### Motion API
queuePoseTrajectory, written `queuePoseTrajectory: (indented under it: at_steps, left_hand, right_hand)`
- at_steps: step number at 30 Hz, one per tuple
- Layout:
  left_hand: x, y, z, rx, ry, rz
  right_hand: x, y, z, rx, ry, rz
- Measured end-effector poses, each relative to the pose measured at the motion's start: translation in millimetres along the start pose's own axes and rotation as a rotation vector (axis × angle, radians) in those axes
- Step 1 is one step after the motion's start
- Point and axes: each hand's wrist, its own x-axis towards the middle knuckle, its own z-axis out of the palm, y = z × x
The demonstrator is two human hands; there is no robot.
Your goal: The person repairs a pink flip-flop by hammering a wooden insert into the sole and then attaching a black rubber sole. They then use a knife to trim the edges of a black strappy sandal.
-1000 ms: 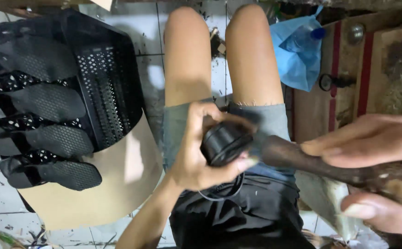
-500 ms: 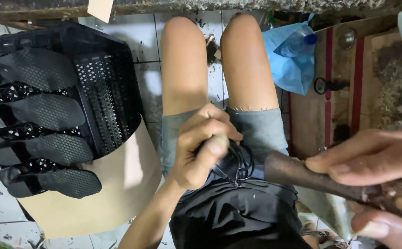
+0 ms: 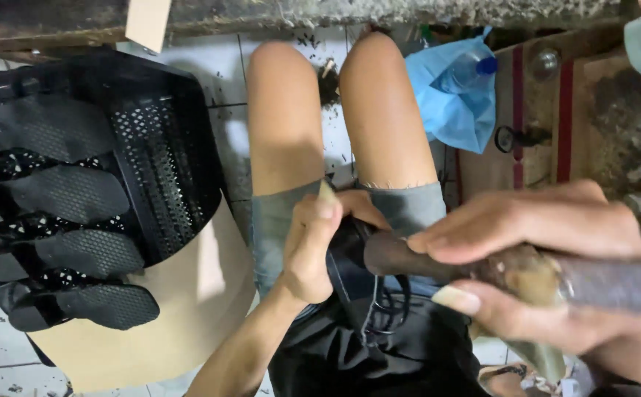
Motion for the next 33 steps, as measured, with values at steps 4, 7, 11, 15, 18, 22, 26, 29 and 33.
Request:
queuePoseTrajectory:
  at_steps: [4,7,11,15,18,22,26,29,33]
  left_hand:
    - [-6,-4,-3,-0.005,0.031,-0.021]
    - [-6,-12,-5,-0.046,0.054,0.008]
    - [4,-18,-3,-0.332,0.243,-0.131]
    - [23,-30,1,-0.563,0.328,-0.194]
    - [38,-56,-8,-0.708,0.526,-0.324]
    - [48,-71,-22,-0.438,0.609,-0.321]
    - [58,-79,-26,-0.230,0.663,-0.301]
    - [59,-85,-30,-0.318,0.627,-0.336]
    - [66,-78,-28,-0.091,0.629,-0.192]
  right_hand:
    - [0,11,-19,0.162,-0.141,0.064]
    - [5,7,-7,0.094,-0.138,0.035]
    - [8,1,-4,0.054,-0.020,0.014]
    - [0,26,20,0.010,0.074,-0.066]
    - [-3,54,35,0.085,0.106,-0.025]
    - [-7,70,54,0.082,0.143,0.147]
    - [-8,85,58,0.140,0.171,0.277]
    - [-20,98,56,0.113,0.101,0.095]
    - [-14,89,62,0.079,0.175,0.201]
